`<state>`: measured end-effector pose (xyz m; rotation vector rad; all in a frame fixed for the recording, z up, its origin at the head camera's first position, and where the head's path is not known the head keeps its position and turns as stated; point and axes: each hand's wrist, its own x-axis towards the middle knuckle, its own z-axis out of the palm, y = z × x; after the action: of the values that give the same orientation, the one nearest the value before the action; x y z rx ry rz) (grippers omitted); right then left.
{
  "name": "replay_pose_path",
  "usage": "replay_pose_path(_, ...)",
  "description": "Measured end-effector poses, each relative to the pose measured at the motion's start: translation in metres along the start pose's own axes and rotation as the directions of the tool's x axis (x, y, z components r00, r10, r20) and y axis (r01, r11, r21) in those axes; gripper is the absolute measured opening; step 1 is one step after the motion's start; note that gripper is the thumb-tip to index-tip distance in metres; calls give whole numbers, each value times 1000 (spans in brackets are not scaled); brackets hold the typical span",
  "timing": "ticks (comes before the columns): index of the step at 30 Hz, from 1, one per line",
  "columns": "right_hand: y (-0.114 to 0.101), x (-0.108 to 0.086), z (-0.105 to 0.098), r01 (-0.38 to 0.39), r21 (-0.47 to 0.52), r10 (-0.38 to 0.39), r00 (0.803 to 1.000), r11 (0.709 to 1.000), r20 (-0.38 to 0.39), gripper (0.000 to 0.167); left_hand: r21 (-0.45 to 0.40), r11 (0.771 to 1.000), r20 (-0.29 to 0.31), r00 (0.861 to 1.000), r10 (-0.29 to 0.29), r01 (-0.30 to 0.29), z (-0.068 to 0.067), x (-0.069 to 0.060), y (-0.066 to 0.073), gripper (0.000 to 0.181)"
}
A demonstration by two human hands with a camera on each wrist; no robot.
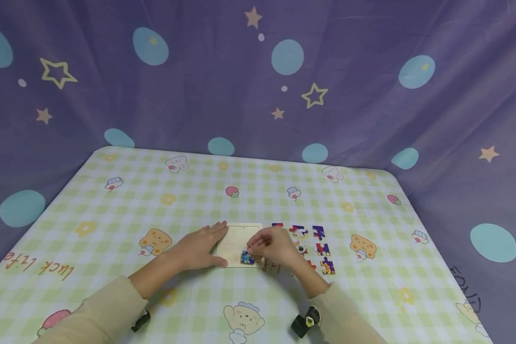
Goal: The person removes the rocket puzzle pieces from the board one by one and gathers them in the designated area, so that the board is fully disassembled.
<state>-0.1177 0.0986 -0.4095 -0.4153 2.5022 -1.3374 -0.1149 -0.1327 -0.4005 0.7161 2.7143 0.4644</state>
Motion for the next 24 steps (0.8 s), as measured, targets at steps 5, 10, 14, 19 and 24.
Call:
replay_pose_path(5,5,-11,-12,-7,-23,6,1000,1000,-15,6,-1,1000,4,1000,-1,1,0,0,0,87)
replay_pose_path(10,17,-21,-26,-9,-53,7,999,999,-41,5,1,1000,0,1000,-2,2,1,-1,1,87)
replay_pose_path(14,27,-29,-37,-20,-76,16,998,997,-53,5,5,1000,2,1000,-6,6,3,-1,-1,87)
replay_pose_path(19,31,-39,-47,-40,-118,33,998,992,-59,6,16,1000,-1,1000,-2,2,3,0,-1,88)
replay_pose_path(24,34,-43,-47,-55,-130,45,996,990,-79,7,20,1000,10,1000,-10,9,2,1,-1,89)
